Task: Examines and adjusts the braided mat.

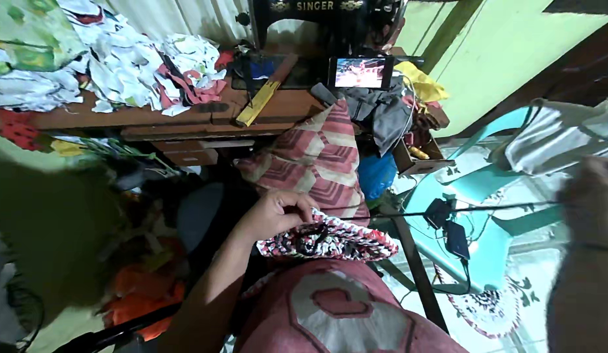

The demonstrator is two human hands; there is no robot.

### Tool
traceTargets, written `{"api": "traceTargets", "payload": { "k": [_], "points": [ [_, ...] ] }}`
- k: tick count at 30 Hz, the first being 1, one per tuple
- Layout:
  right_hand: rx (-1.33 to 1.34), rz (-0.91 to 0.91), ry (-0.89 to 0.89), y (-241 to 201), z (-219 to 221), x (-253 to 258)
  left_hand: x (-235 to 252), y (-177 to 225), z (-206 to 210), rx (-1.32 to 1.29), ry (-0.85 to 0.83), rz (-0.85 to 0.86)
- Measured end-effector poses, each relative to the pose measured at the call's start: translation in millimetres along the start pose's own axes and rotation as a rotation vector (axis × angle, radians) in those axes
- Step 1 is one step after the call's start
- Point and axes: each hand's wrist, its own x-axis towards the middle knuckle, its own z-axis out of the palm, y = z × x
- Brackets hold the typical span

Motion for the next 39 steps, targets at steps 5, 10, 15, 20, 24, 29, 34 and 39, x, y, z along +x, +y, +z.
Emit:
{"api": "traceTargets", "payload": {
  "k": [5,10,15,20,24,29,34,39],
  "points": [
    [0.155,-0.219,-0.949,-20,172,-35,14,5,5,0.036,-0.050,0.018],
    [0.369,-0.236,-1.475,-50,250,-75,11,8,3,0.165,0.064,-0.032],
    [0.420,-0.210,-1.435,-40,249,-80,7,2,4,0.132,0.110,-0.037],
    [0.174,-0.517,-1.008,-36,249,-85,9,3,7,0.084,0.096,-0.074],
    [-0.215,-0.604,-0.535,-11,235,-47,2,8,5,0.034,0.069,-0.042],
    [-0.543,-0.271,-0.088,14,149,29,-11,2,-9,-0.018,0.036,-0.037],
    [-0.530,0.087,0.318,54,46,73,-21,-2,-16,-0.036,0.054,-0.027],
    [-0.404,-0.149,-0.132,9,79,48,-10,0,-6,-0.048,0.062,-0.060]
  ]
}}
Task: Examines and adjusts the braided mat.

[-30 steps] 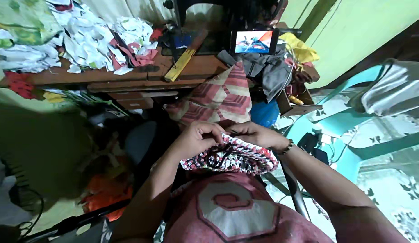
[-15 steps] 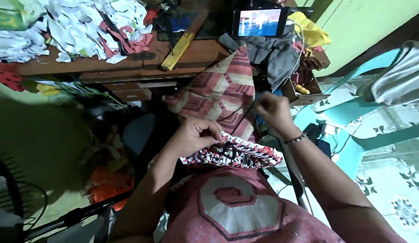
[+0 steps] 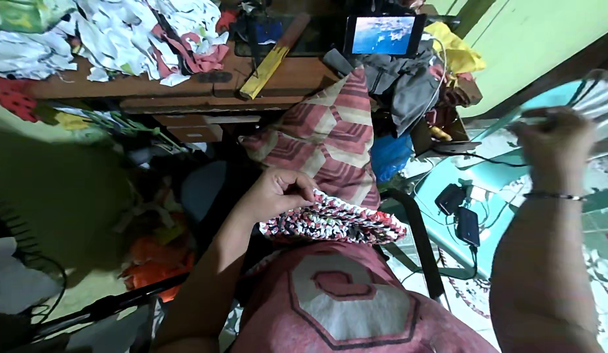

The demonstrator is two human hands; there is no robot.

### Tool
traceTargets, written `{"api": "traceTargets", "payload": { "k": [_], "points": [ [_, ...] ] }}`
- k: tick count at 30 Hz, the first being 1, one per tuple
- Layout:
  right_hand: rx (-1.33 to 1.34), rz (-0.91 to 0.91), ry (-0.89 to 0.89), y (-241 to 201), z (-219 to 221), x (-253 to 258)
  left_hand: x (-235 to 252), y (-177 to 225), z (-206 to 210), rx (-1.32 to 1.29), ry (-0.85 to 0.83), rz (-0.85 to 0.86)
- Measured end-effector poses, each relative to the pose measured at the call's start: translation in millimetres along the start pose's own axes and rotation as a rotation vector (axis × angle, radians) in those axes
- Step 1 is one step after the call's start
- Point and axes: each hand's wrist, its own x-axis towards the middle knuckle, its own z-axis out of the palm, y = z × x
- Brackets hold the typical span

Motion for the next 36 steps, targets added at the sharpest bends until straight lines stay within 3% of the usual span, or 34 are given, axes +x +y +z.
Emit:
{"api": "traceTargets", "payload": {
  "k": [4,7,11,14,18,21,25,31,36],
  "points": [
    [0.459,-0.375,-0.566,-95,76,-43,9,1,4,0.013,0.008,-0.002],
    [0.625,-0.563,-1.033,-138,124,-71,11,1,5,0.051,0.042,-0.006],
    [0.736,-0.514,-1.317,-151,156,-82,9,2,4,0.070,0.086,-0.012],
    [0.802,-0.450,-1.294,-147,161,-84,9,0,4,0.070,0.111,-0.034],
    [0.749,-0.433,-1.030,-147,163,-92,10,-3,5,0.064,0.103,-0.066],
    [0.702,-0.465,-0.926,-149,166,-95,9,-6,6,0.059,0.092,-0.083],
    [0.690,-0.485,-0.910,-146,164,-96,7,-10,5,0.048,0.138,-0.093],
    [0.880,-0.128,-0.915,-106,137,-76,6,-11,1,0.117,0.380,-0.252],
    [0.888,-0.139,-0.977,-62,137,-80,6,-11,3,0.058,0.451,-0.340]
  ]
}}
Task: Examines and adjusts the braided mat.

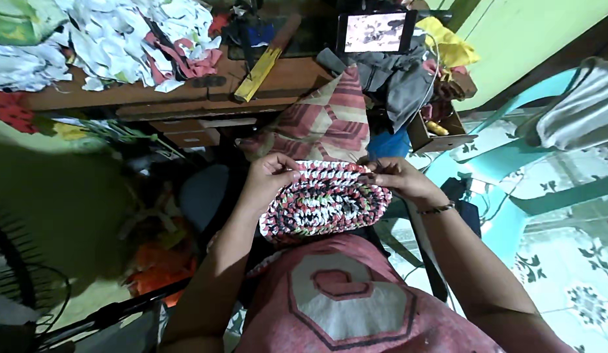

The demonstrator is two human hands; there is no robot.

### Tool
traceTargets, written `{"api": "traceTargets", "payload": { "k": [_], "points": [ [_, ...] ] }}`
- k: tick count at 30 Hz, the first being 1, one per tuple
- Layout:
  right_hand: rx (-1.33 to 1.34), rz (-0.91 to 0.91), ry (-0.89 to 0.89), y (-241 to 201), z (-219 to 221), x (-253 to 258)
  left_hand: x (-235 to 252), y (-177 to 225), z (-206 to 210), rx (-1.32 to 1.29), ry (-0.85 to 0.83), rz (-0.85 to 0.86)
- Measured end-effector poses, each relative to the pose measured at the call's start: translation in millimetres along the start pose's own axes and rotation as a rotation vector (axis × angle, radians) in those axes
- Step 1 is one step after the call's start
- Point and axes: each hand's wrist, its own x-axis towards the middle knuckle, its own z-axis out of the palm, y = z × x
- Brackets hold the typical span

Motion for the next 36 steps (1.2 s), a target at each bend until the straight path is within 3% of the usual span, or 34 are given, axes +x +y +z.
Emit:
{"api": "traceTargets", "payload": {
  "k": [9,19,27,33,36],
  "points": [
    [-0.032,-0.031,0.371,-4,24,-7,2,3,4,-0.022,-0.016,0.006],
    [0.180,-0.011,0.362,14,11,-5,9,5,2,0.066,0.000,0.025],
    [0.147,-0.033,0.400,23,14,-8,7,-1,11,0.353,0.074,0.248],
    [0.288,-0.032,0.178,39,0,-26,1,-2,-3,0.304,-0.045,-0.003],
    [0.314,-0.037,0.189,45,4,-34,-2,3,-4,0.309,-0.063,-0.064]
  ]
}}
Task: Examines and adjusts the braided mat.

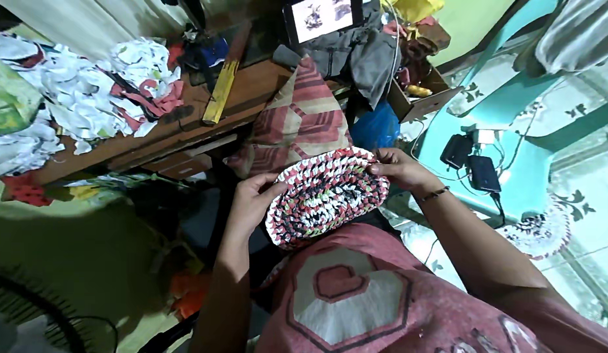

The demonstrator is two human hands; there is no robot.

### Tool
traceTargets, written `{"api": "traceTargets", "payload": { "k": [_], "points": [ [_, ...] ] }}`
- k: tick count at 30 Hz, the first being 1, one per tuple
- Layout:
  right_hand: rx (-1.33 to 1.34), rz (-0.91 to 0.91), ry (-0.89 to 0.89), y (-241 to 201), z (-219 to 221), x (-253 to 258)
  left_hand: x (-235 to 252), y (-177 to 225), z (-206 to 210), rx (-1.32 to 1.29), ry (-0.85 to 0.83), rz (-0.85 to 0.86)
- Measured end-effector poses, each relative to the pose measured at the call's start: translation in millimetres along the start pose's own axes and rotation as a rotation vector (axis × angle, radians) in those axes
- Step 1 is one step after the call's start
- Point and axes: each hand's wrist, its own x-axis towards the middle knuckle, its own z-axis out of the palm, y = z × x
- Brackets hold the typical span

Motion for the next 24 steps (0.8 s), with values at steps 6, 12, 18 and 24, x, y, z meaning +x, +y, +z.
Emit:
{"api": "traceTargets", "payload": {
  "k": [6,12,18,24],
  "points": [
    [-0.047,-0.031,0.241,0,16,4,7,-7,5,0.006,0.092,0.068],
    [0.043,-0.091,0.297,-3,11,22,1,1,-10,-0.001,-0.048,-0.100],
    [0.072,-0.134,0.062,-39,9,49,24,16,-43,-0.164,-0.019,-0.001],
    [0.052,-0.046,-0.035,-27,-2,54,41,15,-56,-0.147,-0.041,-0.048]
  ]
}}
